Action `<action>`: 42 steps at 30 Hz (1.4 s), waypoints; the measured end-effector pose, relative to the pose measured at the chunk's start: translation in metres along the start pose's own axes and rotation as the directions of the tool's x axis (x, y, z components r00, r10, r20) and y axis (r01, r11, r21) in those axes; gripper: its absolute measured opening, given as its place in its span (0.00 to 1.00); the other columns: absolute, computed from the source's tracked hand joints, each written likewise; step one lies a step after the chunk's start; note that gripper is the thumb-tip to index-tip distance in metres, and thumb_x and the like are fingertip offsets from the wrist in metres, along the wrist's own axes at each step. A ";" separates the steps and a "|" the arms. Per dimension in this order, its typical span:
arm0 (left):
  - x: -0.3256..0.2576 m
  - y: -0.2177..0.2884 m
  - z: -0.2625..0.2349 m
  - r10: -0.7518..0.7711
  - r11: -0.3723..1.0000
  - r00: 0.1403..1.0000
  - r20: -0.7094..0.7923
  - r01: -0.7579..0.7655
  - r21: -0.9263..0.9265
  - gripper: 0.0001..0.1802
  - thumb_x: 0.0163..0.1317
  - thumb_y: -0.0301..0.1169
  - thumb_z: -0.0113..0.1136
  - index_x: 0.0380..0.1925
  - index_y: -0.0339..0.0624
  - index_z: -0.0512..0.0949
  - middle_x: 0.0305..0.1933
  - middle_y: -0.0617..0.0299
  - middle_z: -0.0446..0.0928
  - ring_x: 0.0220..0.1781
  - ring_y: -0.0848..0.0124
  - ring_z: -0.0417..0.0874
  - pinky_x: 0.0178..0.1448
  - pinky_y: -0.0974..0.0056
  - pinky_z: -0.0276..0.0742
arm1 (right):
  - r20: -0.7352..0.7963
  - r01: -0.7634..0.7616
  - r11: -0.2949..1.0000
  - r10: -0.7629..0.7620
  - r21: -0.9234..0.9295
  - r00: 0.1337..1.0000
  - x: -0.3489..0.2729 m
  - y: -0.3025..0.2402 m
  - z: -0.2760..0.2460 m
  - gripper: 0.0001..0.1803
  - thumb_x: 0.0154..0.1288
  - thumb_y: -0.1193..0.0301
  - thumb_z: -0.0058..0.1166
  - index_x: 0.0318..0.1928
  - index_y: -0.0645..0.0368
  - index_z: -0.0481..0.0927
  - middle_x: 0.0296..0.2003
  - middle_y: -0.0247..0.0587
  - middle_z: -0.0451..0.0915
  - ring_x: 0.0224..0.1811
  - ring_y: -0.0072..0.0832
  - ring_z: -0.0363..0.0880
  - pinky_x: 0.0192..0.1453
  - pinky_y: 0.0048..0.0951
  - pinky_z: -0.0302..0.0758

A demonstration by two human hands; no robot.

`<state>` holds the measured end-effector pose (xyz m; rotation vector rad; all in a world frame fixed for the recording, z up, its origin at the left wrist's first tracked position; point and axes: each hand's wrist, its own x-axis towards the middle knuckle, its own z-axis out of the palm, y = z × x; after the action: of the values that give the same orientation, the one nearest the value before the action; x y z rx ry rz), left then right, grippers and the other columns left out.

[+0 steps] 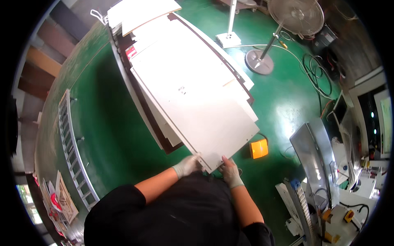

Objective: The person picks up a series of white panels and feeds them one at a time into an edge banding machine by hand.

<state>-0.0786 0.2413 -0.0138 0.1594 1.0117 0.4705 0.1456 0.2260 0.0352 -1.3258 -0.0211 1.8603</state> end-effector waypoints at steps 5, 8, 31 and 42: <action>-0.015 0.091 -0.027 0.317 0.866 0.931 -0.180 -0.362 -0.346 0.31 0.73 0.47 0.38 0.67 0.36 0.63 0.71 0.49 0.64 0.72 0.53 0.65 0.77 0.49 0.55 | -0.212 0.138 0.985 -0.113 0.108 0.971 0.005 0.017 0.006 0.28 0.65 0.64 0.61 0.61 0.64 0.69 0.52 0.44 0.77 0.51 0.36 0.78 0.56 0.36 0.76; -0.033 0.158 0.004 0.331 0.833 0.895 -0.300 -0.426 -0.353 0.32 0.71 0.49 0.38 0.66 0.37 0.64 0.69 0.50 0.67 0.70 0.53 0.67 0.75 0.48 0.59 | -0.300 0.309 0.950 -0.307 -0.040 0.903 -0.028 0.011 -0.013 0.26 0.66 0.66 0.61 0.60 0.65 0.71 0.51 0.42 0.77 0.50 0.33 0.77 0.55 0.35 0.76; -0.024 0.098 0.171 0.265 0.916 0.936 0.231 -0.169 -0.365 0.42 0.61 0.66 0.44 0.67 0.49 0.65 0.71 0.57 0.64 0.70 0.55 0.65 0.71 0.48 0.63 | -0.751 0.753 0.557 -0.648 -0.351 0.130 -0.169 -0.048 -0.165 0.23 0.68 0.51 0.58 0.27 0.58 0.76 0.23 0.24 0.70 0.26 0.15 0.62 0.28 0.24 0.59; -0.003 0.045 0.237 -0.150 0.956 0.913 0.381 0.232 -0.179 0.37 0.68 0.57 0.43 0.67 0.42 0.62 0.71 0.48 0.63 0.72 0.52 0.63 0.75 0.44 0.54 | -0.846 0.660 0.679 -0.519 -0.322 0.121 -0.226 -0.028 -0.298 0.28 0.70 0.51 0.55 0.17 0.54 0.67 0.18 0.20 0.62 0.21 0.14 0.55 0.24 0.26 0.50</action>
<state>0.1067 0.3008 0.1296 -0.0536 0.5968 0.3530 0.4202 -0.0238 0.0910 -1.7254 0.1266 0.2459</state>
